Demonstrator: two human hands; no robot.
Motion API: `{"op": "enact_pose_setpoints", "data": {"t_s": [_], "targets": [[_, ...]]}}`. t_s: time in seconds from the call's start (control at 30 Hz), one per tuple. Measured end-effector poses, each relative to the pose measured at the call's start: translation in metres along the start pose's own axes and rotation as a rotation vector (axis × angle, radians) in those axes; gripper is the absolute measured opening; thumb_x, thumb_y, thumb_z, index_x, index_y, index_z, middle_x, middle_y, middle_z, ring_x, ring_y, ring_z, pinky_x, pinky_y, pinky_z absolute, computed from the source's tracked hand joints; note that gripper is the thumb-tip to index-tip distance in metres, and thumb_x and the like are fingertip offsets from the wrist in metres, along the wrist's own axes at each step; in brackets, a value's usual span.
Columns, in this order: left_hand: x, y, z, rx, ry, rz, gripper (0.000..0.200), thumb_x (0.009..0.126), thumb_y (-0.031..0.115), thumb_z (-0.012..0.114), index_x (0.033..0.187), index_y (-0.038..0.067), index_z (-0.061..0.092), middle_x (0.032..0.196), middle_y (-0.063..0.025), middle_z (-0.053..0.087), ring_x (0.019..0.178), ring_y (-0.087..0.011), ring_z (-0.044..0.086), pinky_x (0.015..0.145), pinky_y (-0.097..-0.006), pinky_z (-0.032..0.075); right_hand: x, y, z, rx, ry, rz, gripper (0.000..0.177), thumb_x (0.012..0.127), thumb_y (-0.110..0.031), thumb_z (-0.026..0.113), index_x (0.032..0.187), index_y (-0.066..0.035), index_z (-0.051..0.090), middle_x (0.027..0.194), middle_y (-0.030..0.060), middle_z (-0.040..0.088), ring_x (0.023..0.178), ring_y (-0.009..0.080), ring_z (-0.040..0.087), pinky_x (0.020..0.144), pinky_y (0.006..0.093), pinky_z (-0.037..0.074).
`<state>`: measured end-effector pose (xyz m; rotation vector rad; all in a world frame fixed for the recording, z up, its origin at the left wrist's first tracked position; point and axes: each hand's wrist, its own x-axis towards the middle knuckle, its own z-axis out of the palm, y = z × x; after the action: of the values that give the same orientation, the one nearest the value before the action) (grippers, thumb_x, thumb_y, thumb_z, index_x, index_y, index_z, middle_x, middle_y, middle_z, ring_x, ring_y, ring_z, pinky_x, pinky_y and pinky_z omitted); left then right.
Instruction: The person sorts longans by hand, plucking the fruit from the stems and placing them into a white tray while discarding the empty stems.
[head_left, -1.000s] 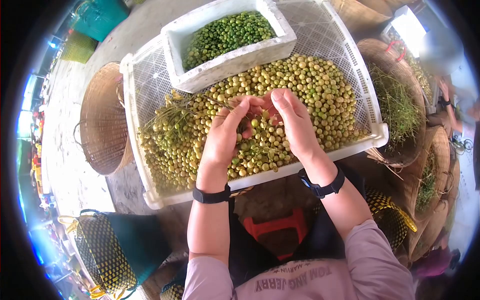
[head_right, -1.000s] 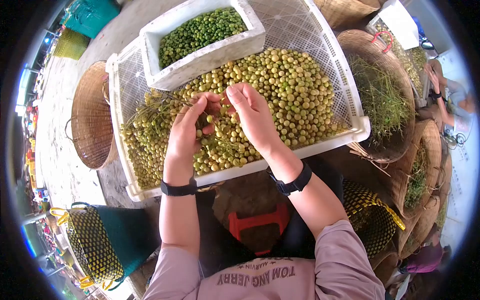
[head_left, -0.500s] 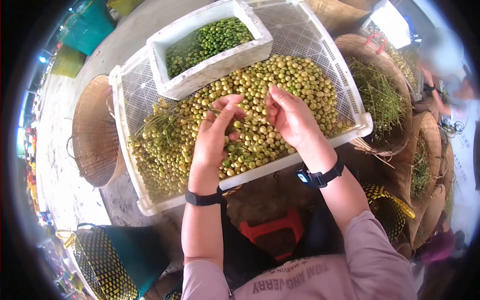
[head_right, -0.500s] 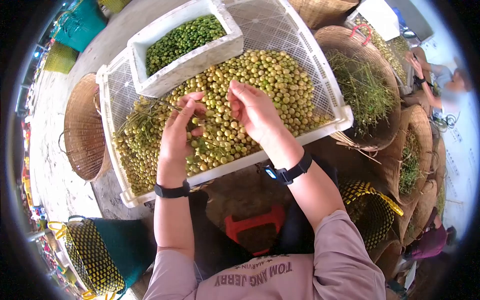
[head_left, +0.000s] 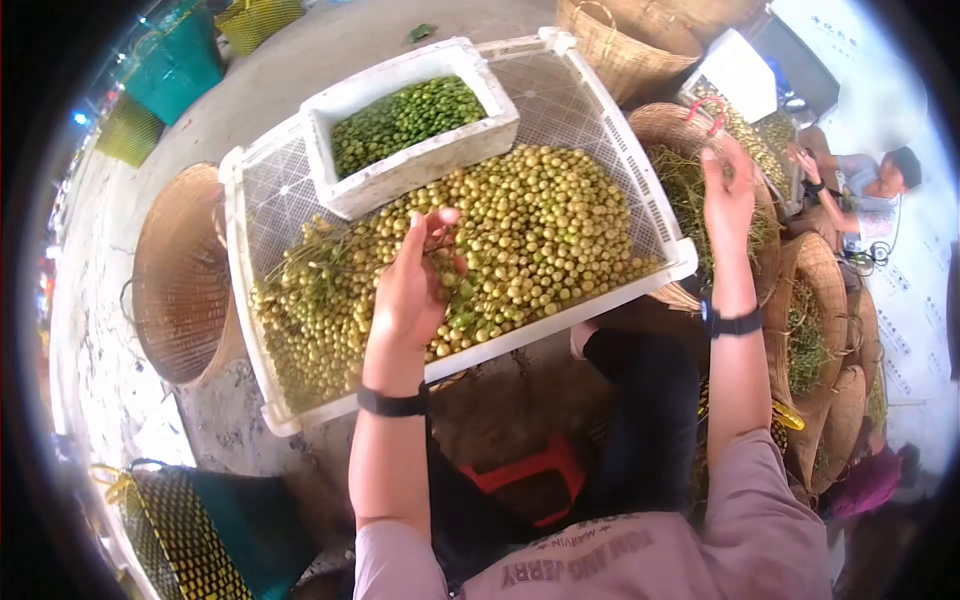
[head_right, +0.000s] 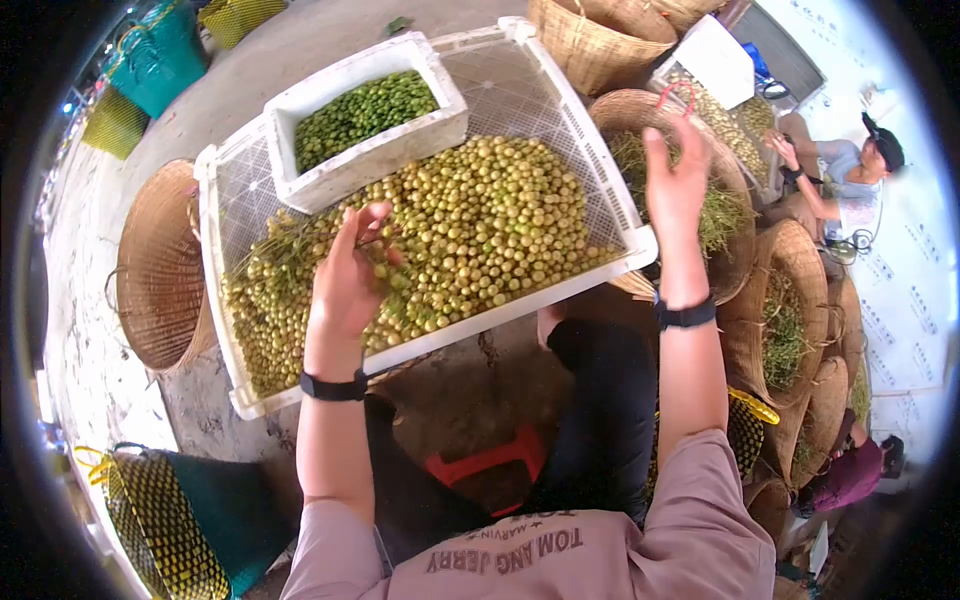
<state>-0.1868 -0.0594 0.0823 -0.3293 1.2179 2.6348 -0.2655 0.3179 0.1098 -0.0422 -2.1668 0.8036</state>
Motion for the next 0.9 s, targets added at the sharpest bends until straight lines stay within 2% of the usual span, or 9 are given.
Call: {"op": "enact_pose_setpoints", "data": {"t_s": [0.03,0.17,0.27,0.33,0.5,0.6,0.73,0.83,0.9], "targets": [[-0.002,0.001,0.002,0.015,-0.022,0.022,0.037,0.102,0.038,0.043,0.115,0.009,0.062,0.106,-0.0019,0.057,0.079,-0.0145,0.055,0.070,-0.0271,0.048,-0.016,-0.067,-0.001,0.423,-0.263,0.282,0.036,0.091,-0.027,0.064,0.118,-0.005,0.059,0.121,0.0158,0.056,0.119,0.0252,0.050,0.099,0.0380,0.040],[0.002,-0.004,0.003,-0.014,-0.070,0.122,0.038,0.103,0.034,0.037,0.126,0.010,0.056,0.133,-0.0039,0.052,0.115,-0.0138,0.045,0.092,-0.0349,0.046,-0.093,-0.173,0.041,0.489,-0.624,-0.347,0.070,0.080,-0.033,0.075,0.134,-0.004,0.042,0.129,0.0185,0.050,0.124,0.0337,0.046,0.108,0.0458,0.032],[0.003,-0.004,0.005,-0.032,-0.088,0.163,0.040,0.103,0.033,0.037,0.126,0.007,0.057,0.131,-0.0042,0.052,0.115,-0.0151,0.046,0.094,-0.0348,0.044,-0.131,-0.189,0.066,0.244,-0.698,-0.496,0.072,0.079,-0.024,0.074,0.137,-0.004,0.036,0.130,0.0195,0.047,0.124,0.0360,0.046,0.105,0.0443,0.037],[0.010,-0.005,-0.006,-0.063,-0.066,0.140,0.037,0.102,0.030,0.041,0.125,0.005,0.058,0.126,-0.0055,0.054,0.112,-0.0153,0.048,0.097,-0.0334,0.040,-0.144,-0.186,0.084,0.490,-0.852,-0.177,0.069,0.077,-0.013,0.068,0.137,-0.004,0.035,0.131,0.0202,0.045,0.120,0.0381,0.049,0.099,0.0422,0.043],[0.013,0.002,-0.016,-0.027,-0.031,0.081,0.036,0.100,0.026,0.044,0.127,0.005,0.055,0.126,-0.0019,0.055,0.099,-0.0140,0.049,0.089,-0.0297,0.038,-0.151,-0.180,0.117,0.685,-0.933,0.055,0.047,0.080,-0.004,0.056,0.126,-0.001,0.047,0.111,0.0179,0.059,0.108,0.0316,0.058,0.090,0.0374,0.047],[0.012,0.014,-0.031,0.307,-0.183,0.144,0.040,0.093,0.021,0.053,0.130,0.006,0.053,0.128,-0.0019,0.055,0.116,-0.0138,0.046,0.097,-0.0270,0.032,-0.136,-0.166,0.125,1.015,-1.206,0.522,0.038,0.086,-0.006,0.046,0.124,0.000,0.052,0.110,0.0089,0.062,0.102,0.0153,0.059,0.088,0.0286,0.045],[0.013,0.020,-0.044,0.268,-0.188,0.101,0.046,0.096,0.029,0.048,0.133,0.002,0.049,0.139,-0.0083,0.048,0.128,-0.0173,0.041,0.105,-0.0293,0.028,-0.129,-0.144,0.133,1.484,-1.270,1.130,0.037,0.088,-0.010,0.042,0.122,0.001,0.051,0.103,0.0155,0.065,0.082,0.0210,0.066,0.072,0.0337,0.058],[0.026,0.012,-0.042,0.303,-0.325,0.143,0.046,0.097,0.034,0.047,0.131,0.002,0.050,0.142,-0.0104,0.045,0.123,-0.0196,0.047,0.107,-0.0324,0.030,-0.130,-0.127,0.147,1.793,-1.512,1.180,0.037,0.089,-0.012,0.042,0.121,0.003,0.051,0.096,0.0195,0.065,0.072,0.0218,0.065,0.067,0.0326,0.057],[0.031,0.007,-0.038,0.235,-0.333,0.110,0.042,0.099,0.036,0.045,0.121,0.002,0.055,0.142,-0.0117,0.044,0.116,-0.0209,0.053,0.104,-0.0342,0.036,-0.128,-0.138,0.139,1.689,-1.445,1.255,0.037,0.089,-0.014,0.043,0.120,0.005,0.051,0.089,0.0222,0.065,0.063,0.0207,0.061,0.059,0.0294,0.053]]}}
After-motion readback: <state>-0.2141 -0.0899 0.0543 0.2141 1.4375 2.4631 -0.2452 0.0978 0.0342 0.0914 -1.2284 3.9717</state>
